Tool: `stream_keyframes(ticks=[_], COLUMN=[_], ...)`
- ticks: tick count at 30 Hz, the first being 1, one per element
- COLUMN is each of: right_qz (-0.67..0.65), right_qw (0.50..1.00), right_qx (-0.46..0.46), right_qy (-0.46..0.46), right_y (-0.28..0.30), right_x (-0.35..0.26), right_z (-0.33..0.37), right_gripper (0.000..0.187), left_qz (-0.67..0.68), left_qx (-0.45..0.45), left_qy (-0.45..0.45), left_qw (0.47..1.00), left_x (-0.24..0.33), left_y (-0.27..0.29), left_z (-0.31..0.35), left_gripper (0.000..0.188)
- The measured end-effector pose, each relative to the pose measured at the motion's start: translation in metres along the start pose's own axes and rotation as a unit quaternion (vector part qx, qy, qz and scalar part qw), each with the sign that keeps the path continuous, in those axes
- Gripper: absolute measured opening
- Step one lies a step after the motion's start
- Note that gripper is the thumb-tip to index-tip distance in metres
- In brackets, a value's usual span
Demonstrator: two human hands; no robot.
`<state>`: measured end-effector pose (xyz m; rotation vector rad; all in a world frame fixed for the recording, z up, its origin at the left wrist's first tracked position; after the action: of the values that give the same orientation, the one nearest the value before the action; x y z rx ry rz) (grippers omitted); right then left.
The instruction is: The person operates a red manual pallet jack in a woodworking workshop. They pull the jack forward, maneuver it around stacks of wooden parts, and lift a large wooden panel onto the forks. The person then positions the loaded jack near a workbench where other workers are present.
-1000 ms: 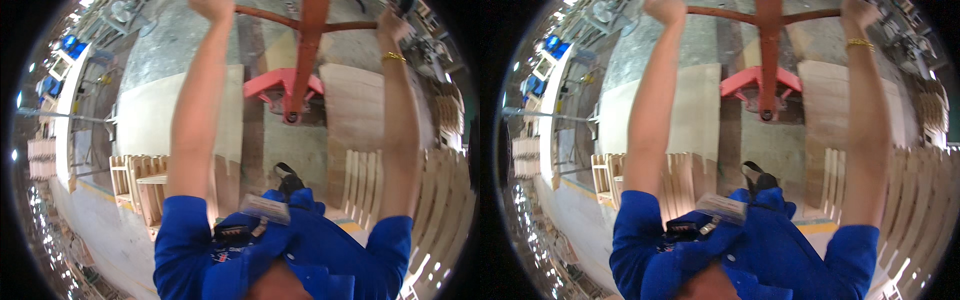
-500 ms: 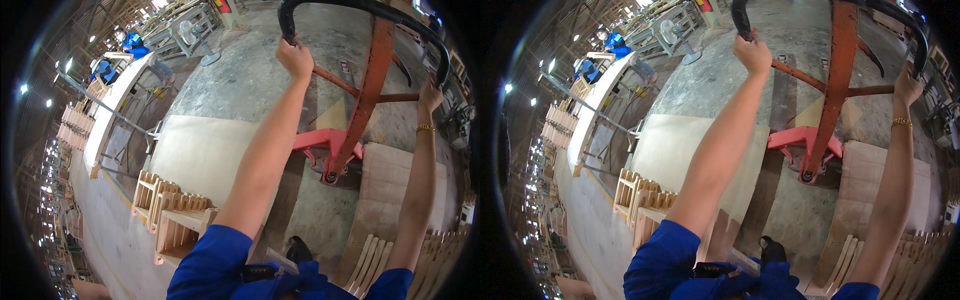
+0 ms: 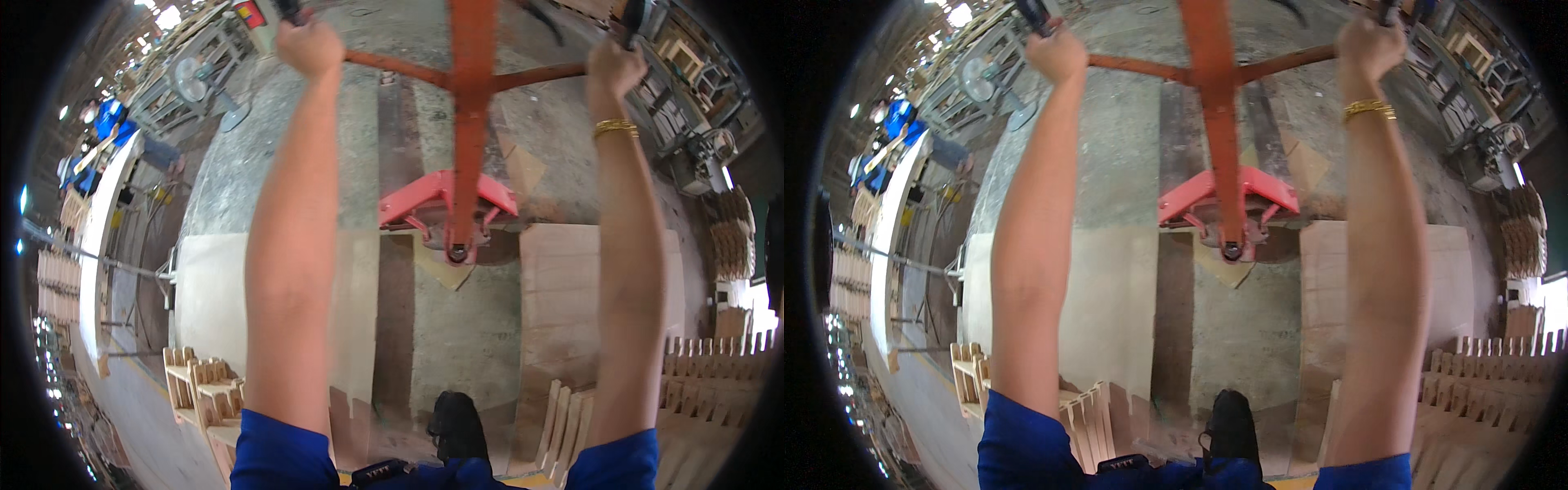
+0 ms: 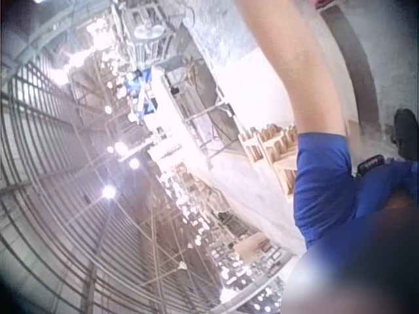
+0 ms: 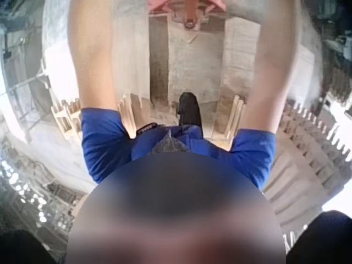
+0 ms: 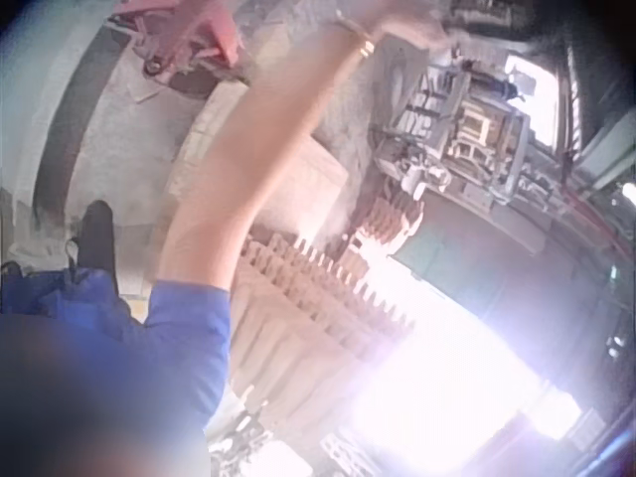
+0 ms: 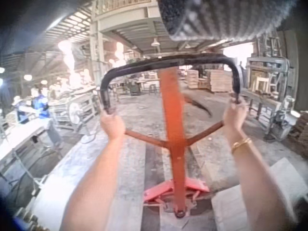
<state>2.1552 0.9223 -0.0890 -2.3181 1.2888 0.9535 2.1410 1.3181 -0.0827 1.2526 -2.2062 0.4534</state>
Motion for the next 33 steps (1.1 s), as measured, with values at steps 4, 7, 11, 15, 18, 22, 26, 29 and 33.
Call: stream_keyframes(ticks=[4, 7, 11, 15, 18, 22, 26, 29, 33], right_qz=[-0.135, -0.126, -0.331, -0.235, -0.132, -0.181, -0.140, -0.170, -0.164], right_qw=[0.990, 0.991, 0.926, 0.964, 0.986, 0.962, 0.972, 0.975, 0.964], right_qx=[-0.020, -0.033, -0.118, -0.074, -0.055, -0.125, -0.104, -0.081, -0.167], right_qy=[-0.022, -0.008, -0.136, -0.099, -0.084, -0.164, -0.155, -0.115, -0.129], right_y=[-0.054, -0.092, -0.154, -0.214, -0.246, -0.301, -0.361, -0.394, -0.443], right_x=[0.009, 0.018, 0.058, 0.082, 0.088, 0.109, 0.145, 0.164, 0.193], right_z=[-0.018, -0.038, -0.056, -0.079, -0.094, -0.108, -0.123, -0.134, -0.167], right_gripper=[0.009, 0.007, 0.010, 0.019, 0.012, 0.017, 0.034, 0.029, 0.027], left_qz=[-0.028, -0.042, -0.179, -0.532, -0.189, -0.281, -0.640, -0.250, -0.430], left_qx=[-0.037, -0.042, -0.048, -0.264, -0.105, -0.140, -0.306, -0.167, -0.187], left_qy=[0.051, 0.053, 0.083, -0.110, 0.025, 0.049, -0.136, 0.121, -0.029], left_qw=[0.998, 0.997, 0.979, 0.797, 0.976, 0.948, 0.692, 0.946, 0.882], left_x=[-0.032, -0.065, -0.142, -0.207, -0.236, -0.260, -0.276, -0.288, -0.276], left_y=[-0.067, -0.125, -0.181, -0.259, -0.284, -0.344, -0.444, -0.469, -0.544], left_z=[-0.029, -0.045, -0.076, -0.109, -0.120, -0.136, -0.147, -0.158, -0.176], left_gripper=[0.011, 0.012, 0.027, 0.029, 0.030, 0.026, 0.022, 0.029, 0.028])
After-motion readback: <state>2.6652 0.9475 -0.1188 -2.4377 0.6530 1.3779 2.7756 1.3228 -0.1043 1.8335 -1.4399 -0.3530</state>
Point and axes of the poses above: each hand's wrist, its own z-axis away from the middle knuckle, its own y-axis out of the back of the hand, x = y × z, the point moved 4 cm from there along -z, towards the middle knuckle, and after that the axes turned 9 degrees about -x, right-handed, at the moved point
